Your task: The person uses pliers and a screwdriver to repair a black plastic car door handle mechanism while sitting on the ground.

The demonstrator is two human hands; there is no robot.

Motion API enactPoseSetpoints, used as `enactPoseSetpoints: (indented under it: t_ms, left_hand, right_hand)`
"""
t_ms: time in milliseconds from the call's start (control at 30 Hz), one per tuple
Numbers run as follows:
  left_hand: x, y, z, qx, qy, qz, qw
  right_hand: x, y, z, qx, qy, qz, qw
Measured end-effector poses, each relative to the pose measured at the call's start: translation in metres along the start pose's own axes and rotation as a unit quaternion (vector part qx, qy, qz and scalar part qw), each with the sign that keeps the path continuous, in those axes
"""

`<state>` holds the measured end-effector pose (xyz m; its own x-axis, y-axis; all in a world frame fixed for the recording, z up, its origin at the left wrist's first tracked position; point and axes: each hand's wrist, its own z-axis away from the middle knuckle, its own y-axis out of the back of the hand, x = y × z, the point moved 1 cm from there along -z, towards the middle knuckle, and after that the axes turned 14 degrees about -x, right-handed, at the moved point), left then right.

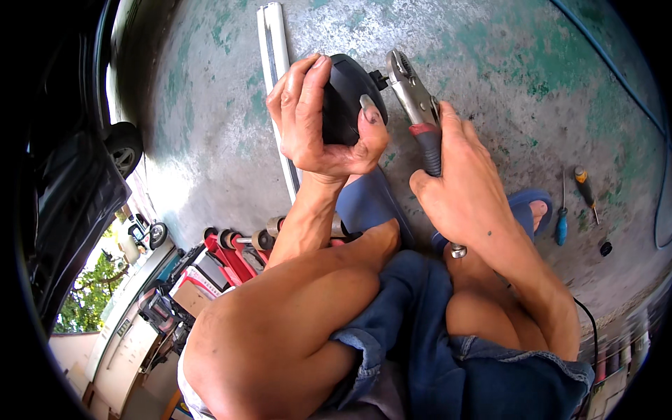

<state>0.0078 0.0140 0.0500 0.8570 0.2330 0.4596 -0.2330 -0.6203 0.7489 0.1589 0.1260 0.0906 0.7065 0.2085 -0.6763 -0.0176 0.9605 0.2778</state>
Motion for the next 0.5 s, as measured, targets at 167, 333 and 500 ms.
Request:
enactPoseSetpoints:
  t_ms: [167, 333, 500]
  left_hand:
    - [-0.004, 0.002, 0.0, 0.015, -0.017, 0.0, 1.0]
    - [0.001, 0.007, 0.001, 0.004, -0.008, 0.001, 1.0]
    - [0.0, 0.007, -0.002, 0.006, -0.039, -0.035, 0.999]
  right_hand:
    - [-0.005, 0.002, 0.003, -0.014, -0.02, 0.002, 1.0]
    - [-0.009, 0.004, 0.003, -0.011, -0.012, 0.003, 1.0]
    - [-0.007, 0.0, 0.003, 0.0, -0.035, 0.001, 0.999]
